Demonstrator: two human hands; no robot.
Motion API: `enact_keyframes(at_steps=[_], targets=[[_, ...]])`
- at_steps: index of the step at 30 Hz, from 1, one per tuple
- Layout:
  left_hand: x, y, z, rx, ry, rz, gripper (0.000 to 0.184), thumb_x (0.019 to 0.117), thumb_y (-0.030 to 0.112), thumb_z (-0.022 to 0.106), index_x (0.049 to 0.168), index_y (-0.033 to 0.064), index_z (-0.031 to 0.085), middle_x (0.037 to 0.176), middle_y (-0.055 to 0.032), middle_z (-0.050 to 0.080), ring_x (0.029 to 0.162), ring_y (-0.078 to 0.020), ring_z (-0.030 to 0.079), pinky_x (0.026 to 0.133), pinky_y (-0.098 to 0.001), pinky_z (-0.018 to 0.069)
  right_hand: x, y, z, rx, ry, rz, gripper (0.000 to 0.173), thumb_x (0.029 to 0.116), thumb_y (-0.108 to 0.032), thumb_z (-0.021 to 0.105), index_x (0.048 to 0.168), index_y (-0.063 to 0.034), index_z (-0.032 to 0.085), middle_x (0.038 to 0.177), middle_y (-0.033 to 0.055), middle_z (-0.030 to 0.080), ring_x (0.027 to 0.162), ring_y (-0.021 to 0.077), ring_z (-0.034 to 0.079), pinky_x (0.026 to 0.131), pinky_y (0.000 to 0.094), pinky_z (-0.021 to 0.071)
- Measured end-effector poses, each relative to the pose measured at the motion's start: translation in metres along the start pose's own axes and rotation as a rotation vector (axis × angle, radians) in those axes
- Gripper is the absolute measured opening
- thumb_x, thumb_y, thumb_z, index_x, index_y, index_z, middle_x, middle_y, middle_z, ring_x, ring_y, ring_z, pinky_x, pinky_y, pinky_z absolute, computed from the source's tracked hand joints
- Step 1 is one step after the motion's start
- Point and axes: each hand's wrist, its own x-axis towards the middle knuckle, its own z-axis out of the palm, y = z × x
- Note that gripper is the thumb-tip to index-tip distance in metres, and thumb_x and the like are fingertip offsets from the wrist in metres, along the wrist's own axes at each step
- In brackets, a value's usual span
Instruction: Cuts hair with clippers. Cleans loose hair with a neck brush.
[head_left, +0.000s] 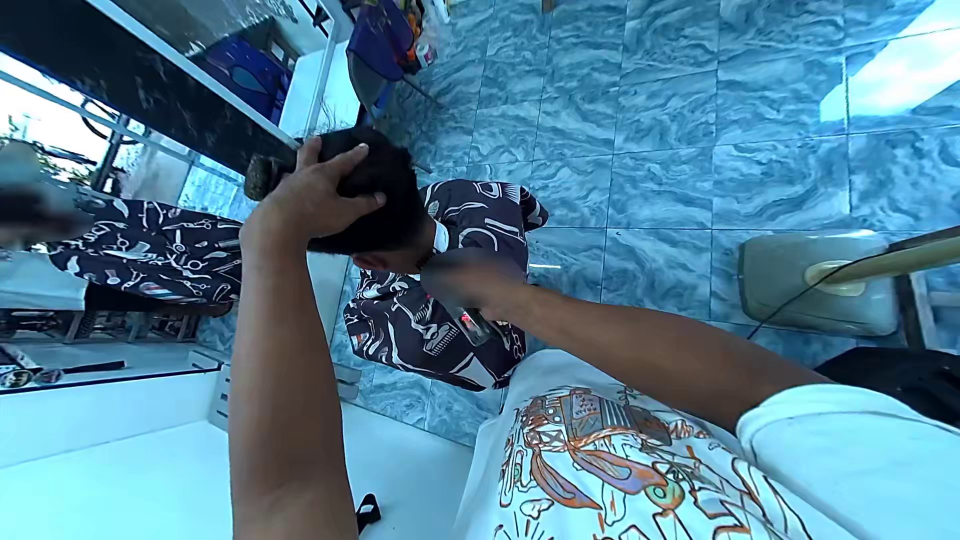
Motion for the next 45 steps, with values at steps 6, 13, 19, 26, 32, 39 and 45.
enact_keyframes(at_steps=[6, 13, 19, 26, 32, 39, 45], targets=[[-0.003, -0.004, 0.002, -0.014, -0.013, -0.005, 0.078, 0.0902, 0.065, 0.067, 0.159, 0.0424, 0.037, 0.171, -0.0214, 0.014, 0.15, -0.051, 0.028, 0.106, -0.0787, 0.0321, 0.004, -0.007, 0.004, -0.141, -0.086, -0.183, 0.042, 0.0869, -0.019, 0.079, 0.119, -0.0006, 0.059, 0.098, 0.0188, 0.067, 0.08, 0.0279, 0.068, 0.069, 0.0462, 0.0578], [-0.004, -0.005, 0.003, -0.025, -0.012, -0.011, 0.079, 0.09, 0.066, 0.066, 0.159, 0.0426, 0.037, 0.171, -0.0205, 0.014, 0.151, -0.0494, 0.027, 0.107, -0.0777, 0.0326, 0.011, -0.017, 0.0, -0.137, -0.162, -0.259, 0.049, 0.0863, -0.016, 0.08, 0.125, 0.0001, 0.057, 0.104, 0.0169, 0.068, 0.088, 0.0251, 0.07, 0.076, 0.0425, 0.0611], [-0.004, -0.005, 0.001, -0.024, -0.018, -0.016, 0.077, 0.0907, 0.066, 0.065, 0.159, 0.0441, 0.037, 0.171, -0.0193, 0.014, 0.151, -0.048, 0.027, 0.108, -0.0774, 0.032, 0.01, -0.017, -0.001, -0.215, -0.08, -0.163, 0.044, 0.083, -0.014, 0.082, 0.116, 0.0011, 0.057, 0.097, 0.0185, 0.067, 0.082, 0.0276, 0.068, 0.072, 0.0464, 0.0585], [-0.003, -0.008, 0.002, -0.033, -0.024, -0.004, 0.077, 0.0908, 0.065, 0.065, 0.159, 0.0434, 0.036, 0.171, -0.0197, 0.013, 0.152, -0.0474, 0.026, 0.109, -0.0766, 0.0318, 0.01, -0.03, -0.006, -0.285, -0.172, -0.263, 0.044, 0.0844, -0.017, 0.08, 0.119, 0.0005, 0.059, 0.099, 0.0165, 0.068, 0.084, 0.0254, 0.069, 0.074, 0.0443, 0.0598], [-0.007, -0.006, 0.001, -0.033, -0.03, 0.001, 0.078, 0.0909, 0.063, 0.067, 0.159, 0.0428, 0.036, 0.171, -0.0203, 0.011, 0.15, -0.0481, 0.03, 0.107, -0.0762, 0.0349, 0.011, -0.05, -0.012, -0.03, -0.357, -0.213, 0.033, 0.094, -0.014, 0.071, 0.12, 0.0026, 0.059, 0.097, 0.0187, 0.069, 0.076, 0.0269, 0.07, 0.066, 0.043, 0.0627], [-0.018, 0.01, -0.009, -0.034, -0.035, -0.077, 0.086, 0.0859, 0.092, 0.029, 0.154, 0.0427, 0.046, 0.169, -0.0166, 0.025, 0.152, -0.0443, 0.028, 0.11, -0.0747, 0.0332, 0.023, -0.052, -0.053, -0.225, -0.245, 0.101, 0.03, 0.0969, -0.021, 0.067, 0.116, 0.0015, 0.06, 0.089, 0.0196, 0.069, 0.067, 0.0274, 0.069, 0.058, 0.0425, 0.0604], [-0.002, 0.037, -0.016, 0.077, -0.098, -0.307, 0.094, 0.0813, 0.092, 0.043, 0.159, 0.0397, 0.039, 0.162, -0.0239, 0.033, 0.137, -0.0487, 0.048, 0.099, -0.075, 0.0424, 0.043, -0.062, -0.061, -0.263, -0.363, 0.123, 0.032, 0.0962, -0.023, 0.071, 0.114, 0.0014, 0.061, 0.091, 0.0183, 0.069, 0.071, 0.0261, 0.07, 0.062, 0.0415, 0.0611]])
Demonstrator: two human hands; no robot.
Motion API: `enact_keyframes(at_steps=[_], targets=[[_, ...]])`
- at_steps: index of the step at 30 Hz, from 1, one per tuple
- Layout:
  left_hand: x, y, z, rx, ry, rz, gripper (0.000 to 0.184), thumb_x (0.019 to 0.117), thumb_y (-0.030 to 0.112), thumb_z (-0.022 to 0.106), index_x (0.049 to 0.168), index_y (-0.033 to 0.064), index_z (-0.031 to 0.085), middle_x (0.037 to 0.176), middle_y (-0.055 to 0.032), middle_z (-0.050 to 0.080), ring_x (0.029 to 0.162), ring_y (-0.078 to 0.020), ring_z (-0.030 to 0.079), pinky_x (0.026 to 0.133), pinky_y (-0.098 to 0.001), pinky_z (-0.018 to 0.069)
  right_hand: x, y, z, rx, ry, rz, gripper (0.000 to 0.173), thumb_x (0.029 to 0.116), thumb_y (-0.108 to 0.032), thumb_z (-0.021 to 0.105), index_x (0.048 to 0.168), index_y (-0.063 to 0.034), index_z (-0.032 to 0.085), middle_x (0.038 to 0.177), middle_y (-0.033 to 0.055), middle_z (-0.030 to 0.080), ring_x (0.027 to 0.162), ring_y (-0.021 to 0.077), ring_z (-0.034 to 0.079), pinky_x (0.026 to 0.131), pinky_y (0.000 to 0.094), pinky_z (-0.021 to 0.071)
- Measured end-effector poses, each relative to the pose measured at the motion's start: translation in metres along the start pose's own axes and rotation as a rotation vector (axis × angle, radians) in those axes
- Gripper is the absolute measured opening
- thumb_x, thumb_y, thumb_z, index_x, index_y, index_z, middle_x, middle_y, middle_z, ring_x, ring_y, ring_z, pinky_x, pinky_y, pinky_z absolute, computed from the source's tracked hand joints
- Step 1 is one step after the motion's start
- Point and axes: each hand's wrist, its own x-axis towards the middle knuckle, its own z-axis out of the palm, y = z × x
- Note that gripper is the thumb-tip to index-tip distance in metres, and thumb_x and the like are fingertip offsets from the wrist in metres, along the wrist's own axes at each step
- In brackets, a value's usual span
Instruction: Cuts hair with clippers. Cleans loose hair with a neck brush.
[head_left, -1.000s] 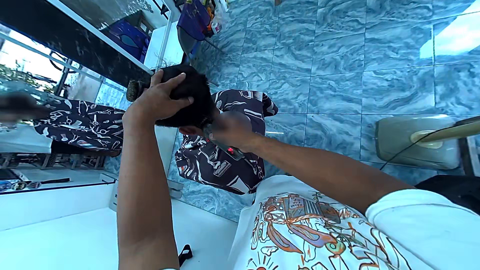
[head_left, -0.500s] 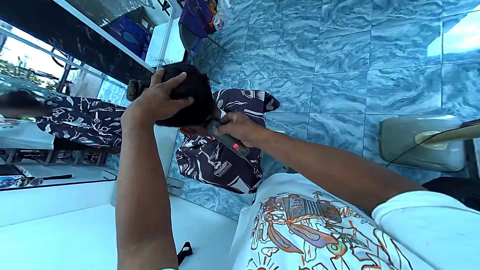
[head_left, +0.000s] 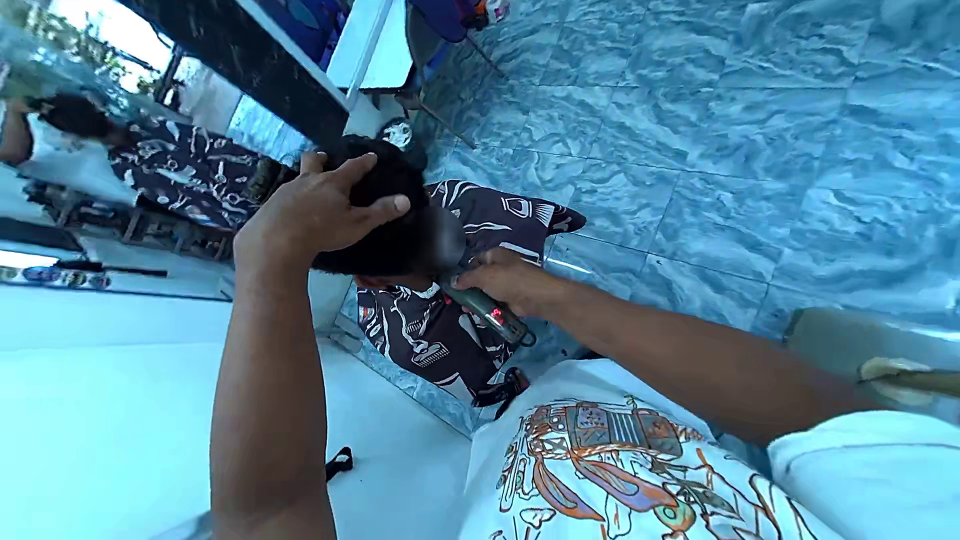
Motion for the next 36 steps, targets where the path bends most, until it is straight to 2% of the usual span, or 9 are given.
enact_keyframes(at_steps=[3, 8, 14, 17, 21, 25, 29, 32, 36], targets=[[0.006, 0.007, -0.001, -0.002, -0.049, -0.107, 0.095, 0.0795, 0.082, 0.064, 0.161, 0.0436, 0.032, 0.165, -0.0254, 0.026, 0.135, -0.0516, 0.048, 0.096, -0.0766, 0.0434, 0.008, 0.001, -0.007, -0.1, -0.092, -0.085, 0.037, 0.0947, -0.028, 0.074, 0.117, -0.001, 0.061, 0.096, 0.0169, 0.069, 0.078, 0.0265, 0.07, 0.07, 0.0444, 0.0609], [0.008, 0.008, 0.0, -0.066, -0.057, -0.183, 0.089, 0.0843, 0.07, 0.07, 0.16, 0.0478, 0.029, 0.17, -0.0205, 0.018, 0.142, -0.0494, 0.041, 0.101, -0.0748, 0.0418, 0.022, -0.01, -0.025, -0.103, -0.221, -0.042, 0.039, 0.0933, -0.028, 0.076, 0.117, -0.0013, 0.061, 0.095, 0.0163, 0.068, 0.078, 0.0256, 0.069, 0.069, 0.0434, 0.0593], [-0.004, 0.005, 0.013, -0.121, 0.038, -0.174, 0.088, 0.086, 0.067, 0.07, 0.161, 0.0438, 0.031, 0.172, -0.0177, 0.013, 0.15, -0.0449, 0.034, 0.108, -0.0721, 0.0384, 0.039, -0.024, -0.048, -0.134, -0.311, -0.018, 0.037, 0.0916, -0.027, 0.076, 0.113, -0.0015, 0.061, 0.092, 0.0169, 0.069, 0.074, 0.0266, 0.07, 0.066, 0.0437, 0.0604], [-0.01, 0.006, 0.017, -0.15, 0.048, -0.202, 0.086, 0.0873, 0.065, 0.07, 0.161, 0.0425, 0.032, 0.173, -0.0157, 0.01, 0.152, -0.0427, 0.03, 0.11, -0.0719, 0.0363, 0.042, -0.036, -0.052, -0.105, -0.406, -0.073, 0.038, 0.0928, -0.025, 0.075, 0.12, -0.002, 0.06, 0.098, 0.0163, 0.067, 0.079, 0.0263, 0.069, 0.07, 0.0436, 0.0607], [-0.019, 0.006, 0.021, -0.153, 0.065, -0.221, 0.086, 0.0875, 0.068, 0.067, 0.161, 0.0442, 0.03, 0.173, -0.0137, 0.008, 0.152, -0.0406, 0.03, 0.109, -0.0708, 0.0387, 0.045, -0.036, -0.058, -0.204, -0.394, 0.014, 0.036, 0.0906, -0.023, 0.076, 0.114, -0.0003, 0.06, 0.094, 0.0177, 0.068, 0.077, 0.0272, 0.07, 0.069, 0.045, 0.0605], [-0.024, 0.004, 0.025, -0.175, 0.067, -0.239, 0.087, 0.0867, 0.07, 0.066, 0.161, 0.0442, 0.03, 0.174, -0.0134, 0.006, 0.152, -0.0407, 0.03, 0.108, -0.071, 0.0389, 0.043, -0.045, -0.057, -0.123, -0.47, -0.086, 0.039, 0.0919, -0.026, 0.076, 0.12, -0.0034, 0.061, 0.099, 0.0142, 0.068, 0.082, 0.0243, 0.069, 0.072, 0.043, 0.0606], [-0.028, 0.002, 0.026, -0.191, 0.072, -0.247, 0.087, 0.087, 0.07, 0.066, 0.161, 0.0445, 0.029, 0.174, -0.0139, 0.006, 0.153, -0.0412, 0.029, 0.109, -0.0708, 0.038, 0.046, -0.046, -0.056, -0.223, -0.418, 0.008, 0.032, 0.089, -0.021, 0.077, 0.108, 0.0003, 0.062, 0.09, 0.0173, 0.067, 0.074, 0.027, 0.068, 0.066, 0.0452, 0.0594], [-0.031, 0.0, 0.03, -0.21, 0.097, -0.248, 0.087, 0.0865, 0.071, 0.066, 0.161, 0.0445, 0.03, 0.173, -0.014, 0.007, 0.152, -0.042, 0.031, 0.108, -0.0705, 0.0388, 0.042, -0.051, -0.055, -0.064, -0.515, -0.012, 0.035, 0.0929, -0.02, 0.074, 0.118, 0.0002, 0.061, 0.096, 0.0178, 0.068, 0.077, 0.027, 0.069, 0.068, 0.0439, 0.0616], [-0.037, 0.0, 0.034, -0.228, 0.11, -0.255, 0.087, 0.0867, 0.071, 0.065, 0.161, 0.0448, 0.029, 0.173, -0.0144, 0.007, 0.149, -0.0443, 0.033, 0.107, -0.0711, 0.0392, 0.037, -0.05, -0.053, -0.162, -0.427, 0.055, 0.035, 0.0911, -0.02, 0.076, 0.114, 0.0011, 0.059, 0.092, 0.0192, 0.068, 0.073, 0.0288, 0.07, 0.065, 0.0452, 0.0611]])
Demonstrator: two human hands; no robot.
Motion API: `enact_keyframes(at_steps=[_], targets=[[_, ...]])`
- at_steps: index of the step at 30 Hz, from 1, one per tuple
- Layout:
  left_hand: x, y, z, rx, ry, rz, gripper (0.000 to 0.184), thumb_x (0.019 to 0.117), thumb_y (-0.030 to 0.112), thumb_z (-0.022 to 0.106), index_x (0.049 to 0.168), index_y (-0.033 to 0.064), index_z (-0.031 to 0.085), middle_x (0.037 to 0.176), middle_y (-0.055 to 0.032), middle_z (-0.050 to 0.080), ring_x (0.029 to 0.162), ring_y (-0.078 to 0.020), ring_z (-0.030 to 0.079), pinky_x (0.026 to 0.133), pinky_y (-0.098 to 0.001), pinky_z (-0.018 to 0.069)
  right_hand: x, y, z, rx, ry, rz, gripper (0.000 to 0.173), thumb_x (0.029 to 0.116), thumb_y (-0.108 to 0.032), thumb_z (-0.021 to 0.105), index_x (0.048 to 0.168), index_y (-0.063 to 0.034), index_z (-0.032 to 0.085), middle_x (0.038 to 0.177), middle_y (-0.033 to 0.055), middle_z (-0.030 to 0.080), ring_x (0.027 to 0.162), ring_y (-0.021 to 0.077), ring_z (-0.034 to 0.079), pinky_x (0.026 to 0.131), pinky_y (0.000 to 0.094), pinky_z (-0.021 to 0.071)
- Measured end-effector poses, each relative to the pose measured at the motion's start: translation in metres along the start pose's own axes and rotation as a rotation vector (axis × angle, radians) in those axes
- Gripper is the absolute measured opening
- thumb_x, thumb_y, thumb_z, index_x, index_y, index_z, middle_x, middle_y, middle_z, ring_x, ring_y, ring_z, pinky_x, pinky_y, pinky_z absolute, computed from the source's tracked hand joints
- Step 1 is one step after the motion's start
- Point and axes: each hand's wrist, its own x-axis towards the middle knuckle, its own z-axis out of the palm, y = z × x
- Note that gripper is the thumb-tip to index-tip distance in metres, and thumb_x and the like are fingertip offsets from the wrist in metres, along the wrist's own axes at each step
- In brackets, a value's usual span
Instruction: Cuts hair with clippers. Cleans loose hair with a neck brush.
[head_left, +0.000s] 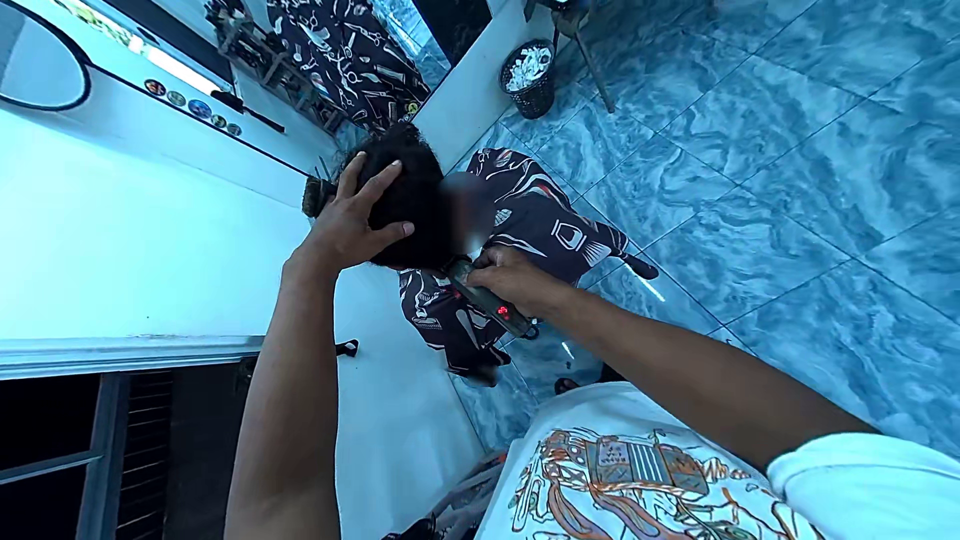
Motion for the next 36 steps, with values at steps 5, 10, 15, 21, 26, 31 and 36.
enact_keyframes(at_steps=[5, 10, 15, 21, 26, 31, 36], targets=[[-0.008, -0.003, 0.006, -0.027, 0.043, -0.006, 0.087, 0.0864, 0.071, 0.065, 0.161, 0.044, 0.03, 0.173, -0.0136, 0.008, 0.15, -0.0425, 0.033, 0.107, -0.0707, 0.0395, -0.004, -0.009, -0.004, 0.055, -0.084, -0.129, 0.031, 0.0935, -0.02, 0.072, 0.118, -0.0034, 0.063, 0.094, 0.0151, 0.068, 0.07, 0.0236, 0.067, 0.061, 0.0396, 0.06], [-0.014, -0.003, 0.009, -0.069, 0.073, -0.045, 0.085, 0.086, 0.068, 0.067, 0.159, 0.0431, 0.034, 0.173, -0.0125, 0.009, 0.152, -0.0383, 0.031, 0.109, -0.0678, 0.0406, 0.019, -0.012, -0.041, -0.101, -0.144, 0.186, 0.03, 0.0988, -0.023, 0.067, 0.115, 0.0017, 0.06, 0.088, 0.0195, 0.069, 0.067, 0.0278, 0.069, 0.059, 0.0417, 0.0606], [-0.019, 0.007, 0.008, -0.088, 0.073, -0.136, 0.084, 0.0854, 0.06, 0.071, 0.159, 0.038, 0.037, 0.174, -0.0132, 0.008, 0.152, -0.0385, 0.033, 0.107, -0.0668, 0.0428, 0.039, -0.036, -0.06, -0.063, -0.292, 0.177, 0.025, 0.102, -0.021, 0.062, 0.114, 0.0004, 0.061, 0.087, 0.017, 0.07, 0.066, 0.0245, 0.069, 0.057, 0.0371, 0.0603], [-0.026, 0.017, 0.007, -0.066, 0.086, -0.191, 0.081, 0.0878, 0.055, 0.07, 0.16, 0.0375, 0.037, 0.173, -0.0171, 0.005, 0.156, -0.0349, 0.026, 0.115, -0.058, 0.0409, 0.064, -0.05, -0.073, -0.16, -0.429, 0.16, 0.025, 0.0975, -0.017, 0.068, 0.113, 0.0022, 0.061, 0.088, 0.0188, 0.07, 0.067, 0.0261, 0.07, 0.058, 0.0388, 0.0609], [-0.032, 0.026, 0.003, -0.044, 0.046, -0.257, 0.082, 0.0892, 0.054, 0.068, 0.161, 0.0389, 0.033, 0.173, -0.0173, 0.006, 0.154, -0.0351, 0.029, 0.113, -0.0582, 0.0429, 0.068, -0.06, -0.074, -0.224, -0.475, 0.119, 0.027, 0.0941, -0.017, 0.071, 0.112, 0.0007, 0.064, 0.093, 0.0179, 0.069, 0.072, 0.0267, 0.069, 0.062, 0.0415, 0.0607], [-0.037, 0.027, 0.005, -0.046, 0.056, -0.279, 0.08, 0.0904, 0.053, 0.068, 0.161, 0.0383, 0.033, 0.172, -0.0193, 0.007, 0.154, -0.0366, 0.029, 0.113, -0.0597, 0.0423, 0.066, -0.069, -0.074, -0.114, -0.581, 0.08, 0.029, 0.0978, -0.018, 0.068, 0.119, 0.0005, 0.062, 0.096, 0.019, 0.07, 0.075, 0.0273, 0.071, 0.065, 0.0421, 0.0626], [-0.066, 0.05, 0.035, 0.027, 0.366, -0.364, 0.076, 0.0967, 0.045, 0.063, 0.164, 0.0306, 0.03, 0.174, -0.0144, 0.006, 0.15, -0.0352, 0.038, 0.105, -0.0593, 0.0516, 0.039, -0.053, -0.137, -0.272, -0.556, 0.404, 0.032, 0.1053, -0.028, 0.056, 0.124, -0.0019, 0.057, 0.099, 0.0165, 0.07, 0.078, 0.027, 0.071, 0.066, 0.043, 0.0619]])
